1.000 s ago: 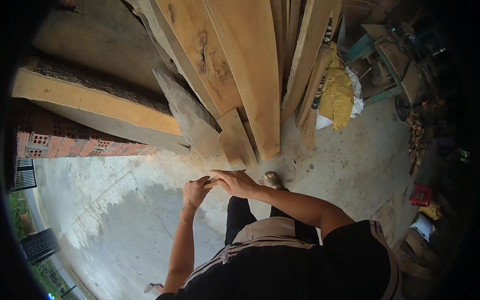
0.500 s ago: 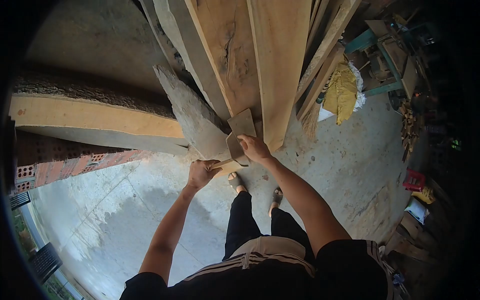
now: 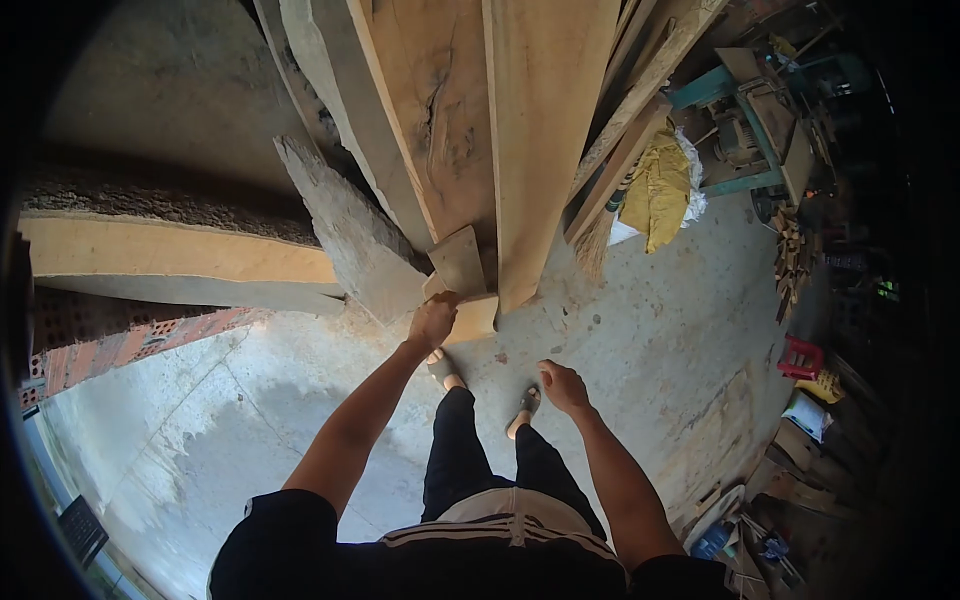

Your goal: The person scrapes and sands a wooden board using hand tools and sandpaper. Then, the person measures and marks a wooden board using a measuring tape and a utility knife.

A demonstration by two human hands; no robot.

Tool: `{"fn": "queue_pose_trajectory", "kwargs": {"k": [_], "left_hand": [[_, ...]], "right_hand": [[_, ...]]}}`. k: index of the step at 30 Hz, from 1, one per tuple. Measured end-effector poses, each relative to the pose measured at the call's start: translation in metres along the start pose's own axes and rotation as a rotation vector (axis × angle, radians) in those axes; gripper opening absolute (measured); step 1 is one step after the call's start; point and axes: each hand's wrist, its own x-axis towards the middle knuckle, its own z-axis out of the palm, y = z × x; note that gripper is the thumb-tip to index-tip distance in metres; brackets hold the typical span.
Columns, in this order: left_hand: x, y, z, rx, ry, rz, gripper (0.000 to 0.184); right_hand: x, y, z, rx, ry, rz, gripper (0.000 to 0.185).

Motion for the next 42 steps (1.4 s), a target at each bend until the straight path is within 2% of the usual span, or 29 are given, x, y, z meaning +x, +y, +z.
{"fn": "queue_pose_trajectory", "kwargs": {"k": [2,3,6,8,10,12,16,17,20,21,23,27,29,30,31,32,33,34,36,38,39,40,41,42], "left_hand": [[-0.003,0.002,-0.007,-0.110,0.211,0.157,0.032],[-0.008,0.005,-0.016,-0.110,0.034,0.077,0.040],[-0.029,0.001,-0.009,-0.014,-0.075,0.030,0.041],[-0.045,0.001,0.000,-0.096,-0.116,-0.032,0.042],[-0.060,0.008,-0.006,-0.134,-0.190,-0.016,0.044],[-0.067,0.003,0.003,-0.160,-0.146,0.070,0.046],[-0.039,0.044,-0.059,-0.252,0.083,0.187,0.048],[-0.021,0.056,-0.079,-0.345,0.156,0.144,0.050],[0.026,0.108,-0.166,-0.519,0.414,0.260,0.060],[0.038,0.126,-0.195,-0.493,0.433,0.311,0.060],[0.059,0.164,-0.252,-0.436,0.865,0.397,0.065],[0.096,0.206,-0.328,-0.563,0.986,0.441,0.073],[0.110,0.227,-0.352,-0.710,1.039,0.324,0.066],[0.120,0.228,-0.365,-0.702,1.047,0.329,0.066],[0.132,0.222,-0.377,-0.894,0.942,0.272,0.060],[0.136,0.222,-0.381,-1.076,0.828,0.202,0.056],[0.127,0.241,-0.381,-1.126,0.885,0.146,0.050],[0.127,0.240,-0.387,-1.041,0.874,0.021,0.061],[0.124,0.266,-0.370,-0.995,1.000,0.133,0.073],[0.106,0.313,-0.350,-1.049,1.078,0.187,0.077],[0.106,0.321,-0.344,-1.018,1.196,0.042,0.073],[0.093,0.332,-0.335,-0.965,1.221,0.031,0.073],[0.074,0.380,-0.314,-1.050,1.274,0.113,0.074],[0.081,0.357,-0.313,-0.989,1.331,0.115,0.073]], "right_hand": [[-0.013,0.006,0.006,0.051,-0.001,0.042,0.027],[-0.017,0.005,0.008,0.028,-0.034,0.066,0.027],[-0.019,0.000,0.015,-0.015,-0.123,0.049,0.028],[-0.014,0.001,0.023,0.013,-0.128,-0.019,0.028],[-0.014,-0.007,0.022,0.042,-0.093,-0.058,0.028],[-0.012,-0.014,0.015,0.060,-0.073,-0.109,0.028],[-0.012,-0.003,0.013,0.110,-0.004,-0.124,0.026],[-0.012,0.003,0.011,0.121,-0.012,-0.097,0.025],[-0.024,0.028,0.006,0.089,-0.003,-0.015,0.025],[-0.030,0.037,0.000,0.057,-0.063,0.004,0.025],[-0.023,0.072,0.009,0.044,-0.063,0.077,0.028],[-0.029,0.147,0.018,0.098,-0.042,0.185,0.031],[-0.035,0.174,0.010,0.153,-0.017,0.239,0.031],[-0.041,0.188,0.004,0.166,-0.007,0.304,0.032],[-0.046,0.204,0.003,0.179,-0.007,0.370,0.034],[-0.045,0.227,0.011,0.191,0.039,0.339,0.034],[-0.043,0.246,0.016,0.180,0.029,0.361,0.034],[-0.044,0.259,0.015,0.175,0.021,0.390,0.034],[-0.042,0.283,0.008,0.288,-0.060,0.436,0.036],[-0.032,0.312,0.004,0.113,-0.185,0.331,0.038],[-0.024,0.328,0.009,0.235,-0.153,0.356,0.039],[-0.018,0.339,0.003,0.243,-0.229,0.368,0.038],[-0.012,0.352,-0.007,0.226,-0.212,0.372,0.037],[-0.014,0.352,-0.019,0.251,-0.178,0.381,0.036]]}}
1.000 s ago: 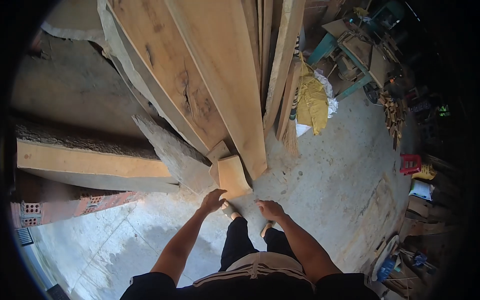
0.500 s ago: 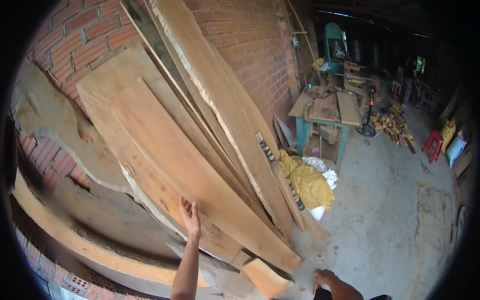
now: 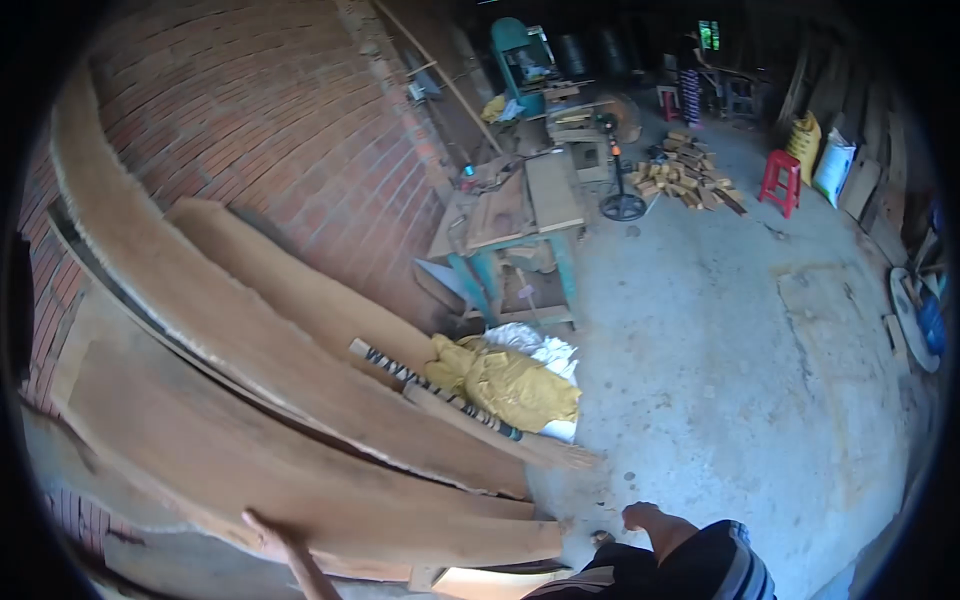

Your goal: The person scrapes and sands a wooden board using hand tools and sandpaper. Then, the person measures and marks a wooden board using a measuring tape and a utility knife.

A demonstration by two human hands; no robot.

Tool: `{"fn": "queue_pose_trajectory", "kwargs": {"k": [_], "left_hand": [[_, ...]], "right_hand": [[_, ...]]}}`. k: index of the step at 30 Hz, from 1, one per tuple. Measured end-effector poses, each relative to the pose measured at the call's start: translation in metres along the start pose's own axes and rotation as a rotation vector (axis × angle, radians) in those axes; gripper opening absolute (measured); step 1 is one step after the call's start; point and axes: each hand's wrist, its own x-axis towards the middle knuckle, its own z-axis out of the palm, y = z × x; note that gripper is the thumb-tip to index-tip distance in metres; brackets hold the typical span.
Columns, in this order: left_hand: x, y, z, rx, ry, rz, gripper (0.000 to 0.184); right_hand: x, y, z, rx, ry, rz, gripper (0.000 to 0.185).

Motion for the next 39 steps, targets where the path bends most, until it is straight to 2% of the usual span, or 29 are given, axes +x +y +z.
{"fn": "queue_pose_trajectory", "kwargs": {"k": [2,4,6,7,8,9,10,13,16,18,20,23,24,26,28,29,30,32,33,37,38,39], "left_hand": [[-0.026,0.011,-0.009,0.166,0.061,0.007,0.072],[-0.053,0.021,-0.016,0.189,0.032,0.007,0.080],[-0.078,0.026,-0.027,0.200,0.007,-0.008,0.077],[-0.093,0.027,-0.032,0.236,-0.013,0.010,0.071],[-0.103,0.026,-0.034,0.265,-0.037,0.030,0.072],[-0.109,0.013,-0.035,0.237,-0.049,0.156,0.069],[-0.114,0.005,-0.040,0.239,-0.050,0.149,0.069],[-0.186,0.039,-0.008,-0.042,-0.136,0.063,0.070],[-0.218,0.058,0.014,-0.096,-0.171,-0.040,0.069],[-0.232,0.066,0.019,-0.126,-0.295,-0.020,0.069],[-0.242,0.065,0.017,-0.214,-0.393,-0.012,0.068],[-0.259,0.079,0.007,-0.251,-0.427,-0.035,0.064],[-0.265,0.091,0.011,-0.243,-0.427,-0.033,0.064],[-0.278,0.129,0.015,-0.359,-0.390,-0.037,0.066],[-0.288,0.174,0.022,-0.441,-0.403,0.044,0.054],[-0.213,0.136,0.004,-0.676,-1.187,0.141,0.040],[-0.255,0.194,0.019,-0.878,-1.288,0.109,0.034],[-0.236,0.217,0.026,-0.890,-1.395,0.060,0.026],[-0.234,0.228,0.029,-0.888,-1.410,0.072,0.026],[-0.253,0.279,0.044,-0.940,-1.520,0.237,0.022],[-0.257,0.289,0.044,-0.944,-1.532,0.277,0.021],[-0.263,0.300,0.045,-0.944,-1.541,0.317,0.020]], "right_hand": [[0.008,0.002,-0.012,-0.069,0.040,-0.100,0.034],[0.007,-0.006,-0.039,-0.168,-0.039,-0.160,0.034],[0.010,-0.016,-0.055,-0.217,-0.056,-0.195,0.033],[0.043,-0.014,-0.042,-0.249,-0.041,-0.258,0.032],[0.024,-0.025,-0.055,-0.161,0.034,-0.252,0.031],[0.027,-0.034,-0.052,-0.120,0.106,-0.262,0.032],[0.029,-0.043,-0.049,-0.036,0.122,-0.253,0.031],[0.036,-0.066,-0.029,0.158,0.093,-0.315,0.031],[0.007,-0.074,-0.009,0.200,0.156,-0.402,0.030],[-0.012,-0.071,0.005,0.204,0.041,-0.346,0.029],[-0.022,-0.060,0.029,0.447,-0.129,-0.258,0.029],[-0.056,-0.035,0.056,1.000,-0.213,-0.165,0.031],[-0.068,-0.034,0.061,1.004,-0.204,-0.208,0.031],[-0.085,-0.016,0.057,1.185,-0.243,-0.119,0.033],[-0.113,-0.007,0.050,1.308,-0.203,-0.054,0.038],[-0.106,0.000,0.053,1.450,-0.287,-0.054,0.049],[-0.108,-0.001,0.052,1.465,-0.284,-0.070,0.049],[-0.112,0.000,0.044,1.988,-0.389,0.186,0.064],[-0.114,-0.003,0.043,1.998,-0.395,0.168,0.064],[-0.121,-0.011,0.023,2.054,-0.539,0.314,0.098],[-0.117,-0.009,0.023,2.043,-0.540,0.313,0.098],[-0.116,-0.006,0.021,2.164,-0.559,0.286,0.099]]}}
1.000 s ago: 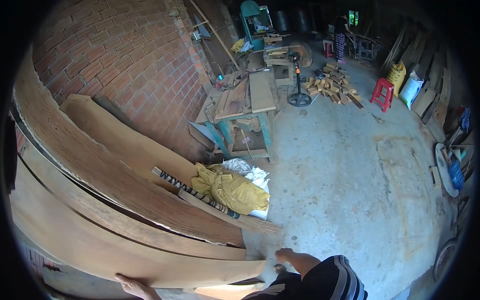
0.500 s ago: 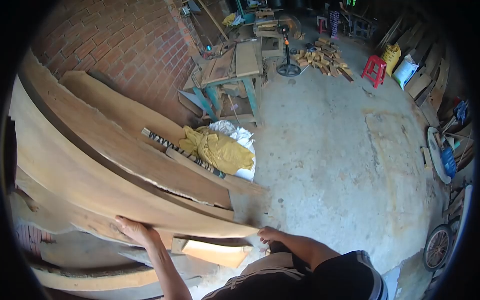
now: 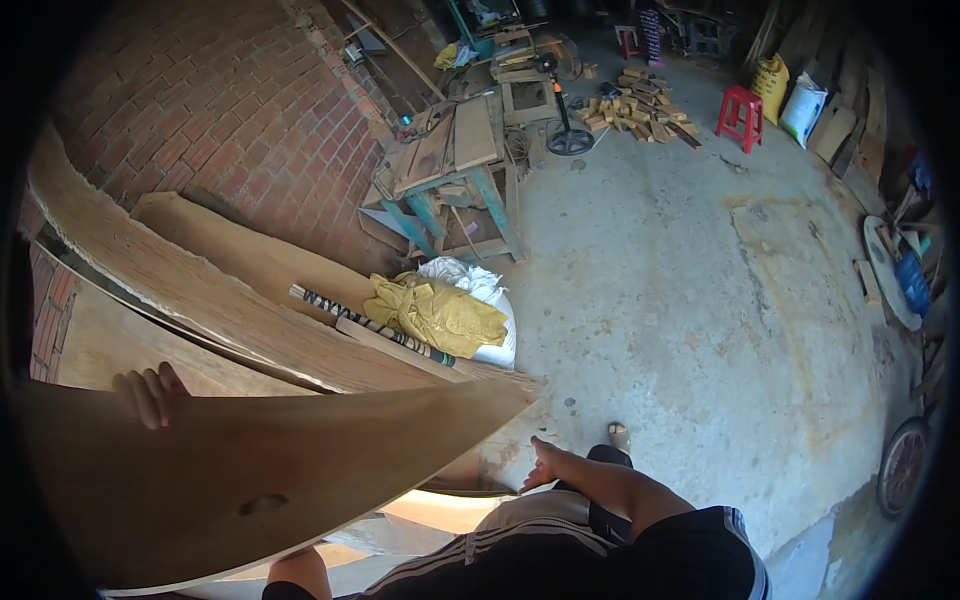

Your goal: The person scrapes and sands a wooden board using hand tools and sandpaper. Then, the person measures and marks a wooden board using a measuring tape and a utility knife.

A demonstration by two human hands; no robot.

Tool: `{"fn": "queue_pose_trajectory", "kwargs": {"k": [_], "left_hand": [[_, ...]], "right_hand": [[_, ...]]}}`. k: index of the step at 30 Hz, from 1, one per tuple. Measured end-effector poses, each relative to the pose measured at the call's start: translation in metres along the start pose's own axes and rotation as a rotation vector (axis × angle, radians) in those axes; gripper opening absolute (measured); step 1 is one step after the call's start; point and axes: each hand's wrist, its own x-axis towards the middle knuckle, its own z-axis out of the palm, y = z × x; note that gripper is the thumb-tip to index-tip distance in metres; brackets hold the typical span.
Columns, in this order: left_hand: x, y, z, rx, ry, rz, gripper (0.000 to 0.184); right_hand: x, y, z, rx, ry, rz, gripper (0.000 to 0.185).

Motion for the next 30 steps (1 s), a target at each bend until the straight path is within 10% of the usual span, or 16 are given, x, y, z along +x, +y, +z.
{"fn": "queue_pose_trajectory", "kwargs": {"k": [7,10,13,19,30], "left_hand": [[0.023,-0.038,-0.022,-0.217,-0.020,0.202,0.022],[0.063,-0.072,0.040,-0.276,-0.347,0.084,0.027],[0.059,-0.109,0.033,-0.344,-0.142,0.236,0.026],[0.043,-0.171,0.025,-0.185,0.007,0.137,0.038],[0.042,-0.342,-0.059,-0.296,0.235,0.124,0.025]], "right_hand": [[-0.067,-0.135,0.002,0.425,-0.473,-0.379,0.091],[-0.118,-0.186,0.023,0.192,-0.433,-0.429,0.085],[-0.115,-0.236,0.014,0.359,-0.700,-0.422,0.060],[-0.153,-0.322,-0.003,0.285,-0.531,-0.467,0.022],[-0.174,-0.507,0.079,0.197,-0.499,-0.643,0.027]]}}
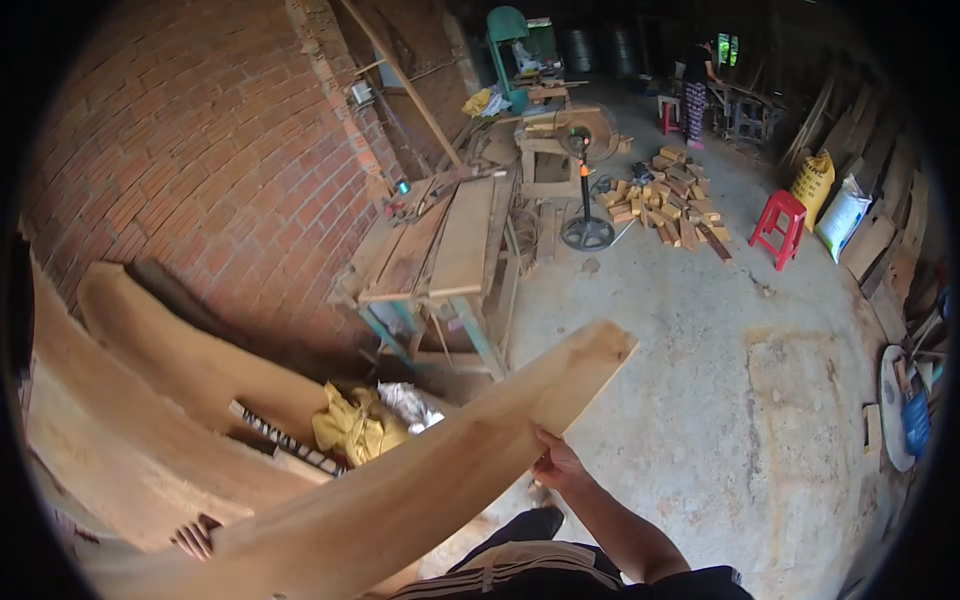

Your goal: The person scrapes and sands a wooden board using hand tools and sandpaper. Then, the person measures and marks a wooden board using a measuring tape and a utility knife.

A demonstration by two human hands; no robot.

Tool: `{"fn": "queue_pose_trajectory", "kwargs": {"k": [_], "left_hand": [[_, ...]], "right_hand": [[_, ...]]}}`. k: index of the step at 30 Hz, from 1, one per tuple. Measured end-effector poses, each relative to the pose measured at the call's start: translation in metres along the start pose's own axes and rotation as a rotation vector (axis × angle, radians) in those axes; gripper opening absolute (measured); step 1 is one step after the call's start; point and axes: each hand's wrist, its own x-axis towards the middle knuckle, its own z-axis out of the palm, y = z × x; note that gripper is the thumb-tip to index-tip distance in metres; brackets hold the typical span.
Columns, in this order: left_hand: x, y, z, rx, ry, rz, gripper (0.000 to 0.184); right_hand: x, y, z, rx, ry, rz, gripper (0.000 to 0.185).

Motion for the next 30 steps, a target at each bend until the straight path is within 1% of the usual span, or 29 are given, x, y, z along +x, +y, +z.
{"fn": "queue_pose_trajectory", "kwargs": {"k": [2,3,5,6,8,10,11,13,14,16,17,19,20,21,23,26,27,30], "left_hand": [[0.018,-0.044,-0.032,-0.054,0.056,0.012,0.024],[0.021,-0.061,-0.043,-0.073,0.100,0.010,0.024],[0.027,-0.090,-0.062,-0.097,0.186,-0.003,0.023],[0.031,-0.105,-0.071,-0.109,0.225,-0.009,0.023],[0.034,-0.128,-0.082,-0.124,0.322,-0.045,0.022],[0.042,-0.138,-0.091,-0.118,0.408,-0.099,0.022],[0.046,-0.144,-0.095,-0.114,0.446,-0.119,0.022],[0.049,-0.161,-0.101,-0.106,0.532,-0.135,0.022],[0.046,-0.171,-0.101,-0.102,0.582,-0.133,0.022],[0.036,-0.200,-0.094,-0.095,0.691,-0.114,0.022],[0.040,-0.220,-0.095,-0.092,0.721,-0.091,0.022],[0.077,-0.263,-0.112,-0.085,0.716,-0.060,0.023],[0.085,-0.285,-0.115,-0.083,0.747,-0.053,0.023],[0.086,-0.311,-0.115,-0.086,0.794,-0.040,0.023],[0.099,-0.365,-0.116,-0.095,0.874,-0.026,0.024],[0.139,-0.463,-0.125,-0.134,0.964,-0.006,0.026],[0.153,-0.492,-0.127,-0.143,0.997,-0.006,0.026],[0.195,-0.572,-0.141,-0.175,1.091,-0.020,0.028]], "right_hand": [[0.035,-0.034,0.044,-0.057,0.090,-0.053,0.029],[0.049,-0.051,0.063,-0.066,0.099,-0.059,0.029],[0.080,-0.079,0.098,-0.078,0.003,-0.061,0.030],[0.105,-0.092,0.105,-0.077,-0.100,-0.100,0.035],[0.149,-0.115,0.134,-0.087,-0.061,-0.172,0.039],[0.185,-0.138,0.155,-0.208,-0.227,-0.163,0.045],[0.207,-0.147,0.167,-0.193,-0.219,-0.151,0.045],[0.251,-0.163,0.186,-0.290,-0.042,-0.151,0.053],[0.275,-0.164,0.190,-0.298,-0.040,-0.133,0.053],[0.322,-0.166,0.198,-0.200,0.059,-0.145,0.056],[0.338,-0.173,0.199,-0.213,0.036,-0.133,0.056],[0.380,-0.179,0.209,-0.122,-0.379,-0.207,0.056],[0.391,-0.190,0.221,-0.182,-0.162,-0.154,0.059],[0.412,-0.205,0.227,-0.196,-0.165,-0.139,0.059],[0.459,-0.236,0.243,-0.379,-0.016,-0.068,0.064],[0.528,-0.286,0.292,-0.429,0.028,-0.104,0.066],[0.554,-0.305,0.305,-0.397,-0.005,-0.062,0.069],[0.627,-0.356,0.340,-0.485,0.120,0.001,0.076]]}}
